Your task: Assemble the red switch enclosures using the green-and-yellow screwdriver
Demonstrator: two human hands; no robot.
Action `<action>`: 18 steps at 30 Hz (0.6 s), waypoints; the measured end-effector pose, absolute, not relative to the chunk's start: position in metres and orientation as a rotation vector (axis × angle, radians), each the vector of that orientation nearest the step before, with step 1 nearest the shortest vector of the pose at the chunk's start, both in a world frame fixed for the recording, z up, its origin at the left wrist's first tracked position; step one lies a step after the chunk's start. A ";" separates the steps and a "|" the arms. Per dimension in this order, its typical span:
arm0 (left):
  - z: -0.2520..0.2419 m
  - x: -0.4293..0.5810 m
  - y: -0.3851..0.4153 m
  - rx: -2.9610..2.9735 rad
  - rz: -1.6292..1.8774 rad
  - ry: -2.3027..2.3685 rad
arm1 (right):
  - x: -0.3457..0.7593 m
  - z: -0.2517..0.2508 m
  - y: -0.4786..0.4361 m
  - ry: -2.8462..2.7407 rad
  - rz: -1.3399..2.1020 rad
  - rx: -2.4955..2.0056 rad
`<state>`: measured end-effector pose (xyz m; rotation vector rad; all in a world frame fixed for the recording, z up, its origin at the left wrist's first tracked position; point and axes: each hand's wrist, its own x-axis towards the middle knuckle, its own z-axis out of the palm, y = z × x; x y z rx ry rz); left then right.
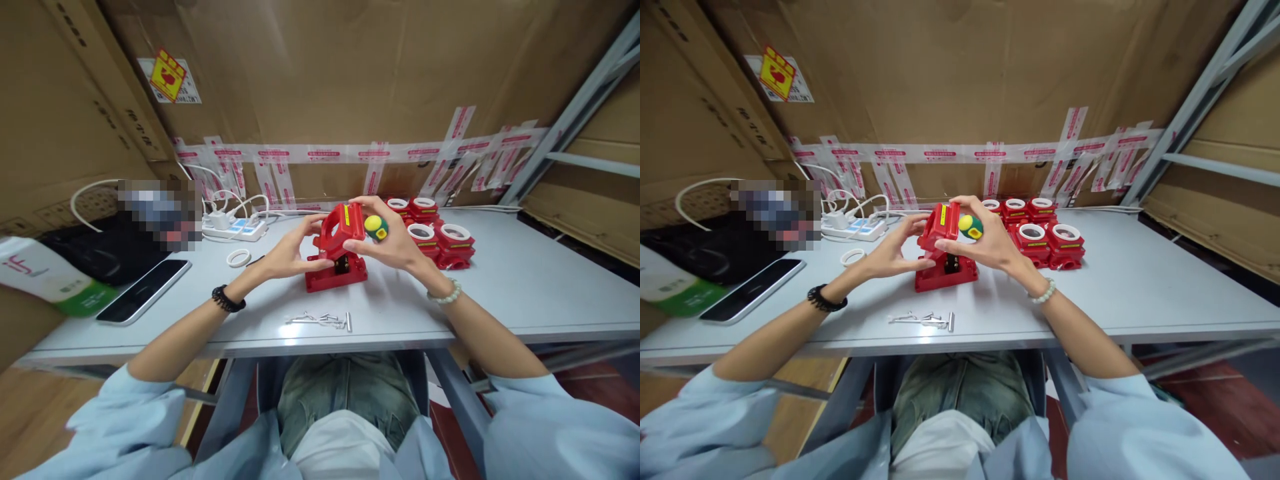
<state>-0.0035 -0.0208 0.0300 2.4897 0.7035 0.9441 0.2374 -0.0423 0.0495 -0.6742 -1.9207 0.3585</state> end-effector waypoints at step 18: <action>0.023 -0.002 -0.037 2.690 0.438 1.128 | 0.249 0.058 -0.036 -1.668 0.162 -0.750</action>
